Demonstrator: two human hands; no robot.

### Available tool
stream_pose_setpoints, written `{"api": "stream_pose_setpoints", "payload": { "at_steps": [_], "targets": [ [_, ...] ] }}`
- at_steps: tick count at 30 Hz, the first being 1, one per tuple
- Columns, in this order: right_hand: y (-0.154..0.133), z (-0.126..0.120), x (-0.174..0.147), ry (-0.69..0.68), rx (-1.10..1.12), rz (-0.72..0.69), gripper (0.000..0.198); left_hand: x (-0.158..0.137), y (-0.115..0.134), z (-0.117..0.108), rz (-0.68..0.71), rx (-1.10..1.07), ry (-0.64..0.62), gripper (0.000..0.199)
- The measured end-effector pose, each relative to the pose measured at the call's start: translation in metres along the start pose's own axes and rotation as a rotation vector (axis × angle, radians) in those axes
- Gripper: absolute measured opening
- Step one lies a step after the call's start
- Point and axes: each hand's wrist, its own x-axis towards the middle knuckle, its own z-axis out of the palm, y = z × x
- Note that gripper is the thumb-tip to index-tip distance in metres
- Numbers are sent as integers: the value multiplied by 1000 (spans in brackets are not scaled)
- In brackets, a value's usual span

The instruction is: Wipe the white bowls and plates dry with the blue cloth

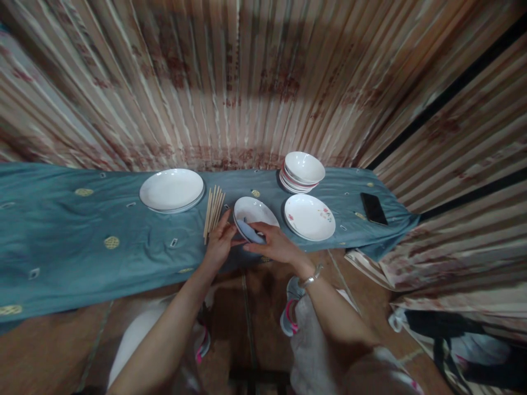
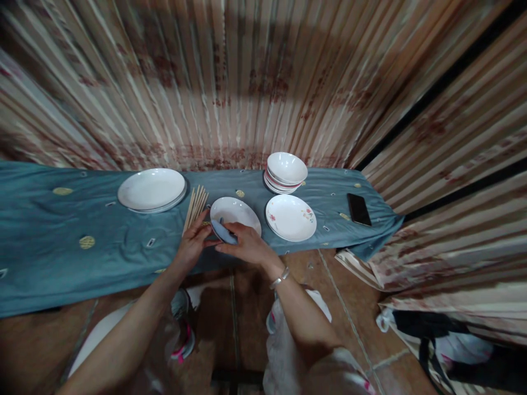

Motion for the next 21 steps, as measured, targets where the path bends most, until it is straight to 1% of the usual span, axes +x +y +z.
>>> {"api": "stream_pose_setpoints", "payload": {
  "at_steps": [2,5,8,10,12,14,16,17,19,21],
  "targets": [
    [-4,3,-2,36,-97,-19,31,-1,-1,-1,-3,8,-3,67],
    [-8,4,-3,39,-153,-45,24,-1,-5,-4,8,18,-64,73],
    [-13,0,-4,69,-208,-78,21,1,-8,-12,55,109,-120,75],
    [-18,-6,-5,89,-238,-89,20,2,-8,-18,154,267,-123,74],
    [-22,-12,-7,82,-225,-95,20,2,-4,-24,324,491,-84,71],
    [-24,-18,-8,59,-181,-103,22,0,2,-28,506,669,-48,68],
    [-24,-23,-8,33,-135,-112,23,-1,10,-29,655,807,-66,60],
    [-24,-24,-8,21,-117,-114,23,-2,13,-29,706,843,-89,54],
    [-24,-27,-7,3,-85,-115,23,-3,17,-29,747,832,-166,40],
    [-24,-29,-6,-2,-52,-123,26,-3,20,-26,711,779,-210,27]
  ]
}}
